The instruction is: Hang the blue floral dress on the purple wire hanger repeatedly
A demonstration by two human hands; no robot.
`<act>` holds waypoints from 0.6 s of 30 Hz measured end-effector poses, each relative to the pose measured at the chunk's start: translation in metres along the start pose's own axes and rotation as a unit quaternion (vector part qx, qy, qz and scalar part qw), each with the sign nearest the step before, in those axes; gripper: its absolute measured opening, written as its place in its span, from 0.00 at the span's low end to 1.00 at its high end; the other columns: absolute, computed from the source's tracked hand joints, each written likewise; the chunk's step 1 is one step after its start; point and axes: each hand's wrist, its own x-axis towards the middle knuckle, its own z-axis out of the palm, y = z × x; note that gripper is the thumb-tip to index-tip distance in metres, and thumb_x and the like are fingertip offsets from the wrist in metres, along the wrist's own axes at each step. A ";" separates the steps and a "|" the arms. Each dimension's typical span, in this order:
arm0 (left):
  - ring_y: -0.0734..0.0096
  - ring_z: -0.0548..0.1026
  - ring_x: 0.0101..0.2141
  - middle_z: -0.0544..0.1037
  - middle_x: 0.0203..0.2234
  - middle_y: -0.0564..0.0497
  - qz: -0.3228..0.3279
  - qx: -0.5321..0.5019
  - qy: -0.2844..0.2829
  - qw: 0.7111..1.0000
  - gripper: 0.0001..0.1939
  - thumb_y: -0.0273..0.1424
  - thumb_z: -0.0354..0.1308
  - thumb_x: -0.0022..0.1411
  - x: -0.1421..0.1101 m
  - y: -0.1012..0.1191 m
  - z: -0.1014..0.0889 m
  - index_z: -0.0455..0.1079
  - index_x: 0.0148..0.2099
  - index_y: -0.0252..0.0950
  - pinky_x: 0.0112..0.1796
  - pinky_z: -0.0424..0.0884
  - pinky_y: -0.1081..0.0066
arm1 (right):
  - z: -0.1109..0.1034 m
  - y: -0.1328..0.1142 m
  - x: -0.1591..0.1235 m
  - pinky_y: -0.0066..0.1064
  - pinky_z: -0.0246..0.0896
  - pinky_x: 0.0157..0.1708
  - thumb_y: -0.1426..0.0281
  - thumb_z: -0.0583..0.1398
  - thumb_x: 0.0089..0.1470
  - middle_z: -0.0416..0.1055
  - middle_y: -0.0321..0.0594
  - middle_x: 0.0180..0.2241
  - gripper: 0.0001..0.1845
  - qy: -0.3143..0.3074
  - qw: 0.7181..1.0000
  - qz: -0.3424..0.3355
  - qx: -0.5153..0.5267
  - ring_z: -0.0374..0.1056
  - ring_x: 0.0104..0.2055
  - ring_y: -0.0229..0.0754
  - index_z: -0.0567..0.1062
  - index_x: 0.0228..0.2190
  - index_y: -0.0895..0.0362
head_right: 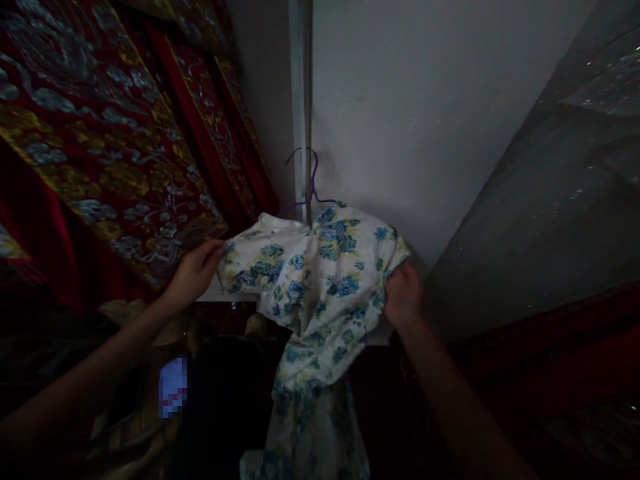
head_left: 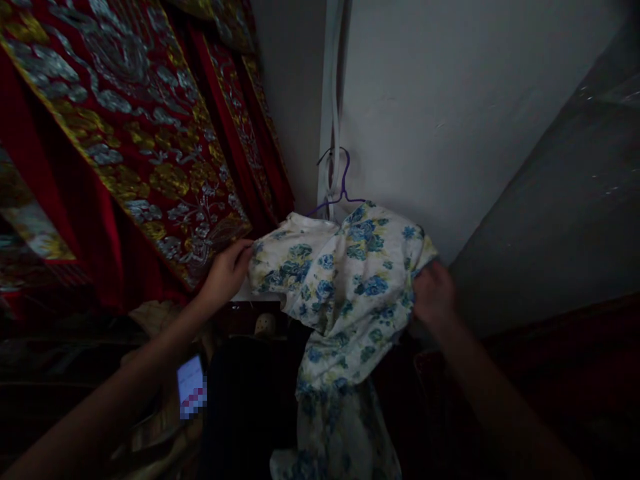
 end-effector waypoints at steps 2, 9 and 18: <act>0.63 0.76 0.37 0.80 0.33 0.48 -0.054 -0.100 0.020 0.993 0.15 0.42 0.57 0.63 -0.001 0.006 0.007 0.75 0.39 0.35 0.40 0.72 0.68 | 0.004 -0.015 0.011 0.44 0.73 0.51 0.56 0.52 0.65 0.79 0.44 0.41 0.20 0.012 1.000 -0.009 0.001 0.76 0.49 0.49 0.77 0.44 0.55; 0.65 0.75 0.31 0.76 0.26 0.53 -0.208 -0.401 0.096 0.887 0.21 0.47 0.69 0.47 0.009 0.031 0.019 0.71 0.33 0.36 0.33 0.71 0.69 | 0.024 -0.054 0.049 0.40 0.70 0.53 0.58 0.53 0.63 0.79 0.44 0.33 0.18 0.029 0.992 -0.086 -0.085 0.77 0.46 0.48 0.77 0.37 0.55; 0.66 0.77 0.31 0.78 0.28 0.52 -0.156 -0.334 0.064 0.928 0.19 0.47 0.63 0.57 0.012 0.038 0.004 0.72 0.38 0.36 0.30 0.72 0.71 | 0.023 -0.050 0.054 0.39 0.71 0.46 0.57 0.57 0.54 0.79 0.44 0.32 0.13 0.043 0.985 -0.027 -0.164 0.76 0.44 0.51 0.76 0.31 0.52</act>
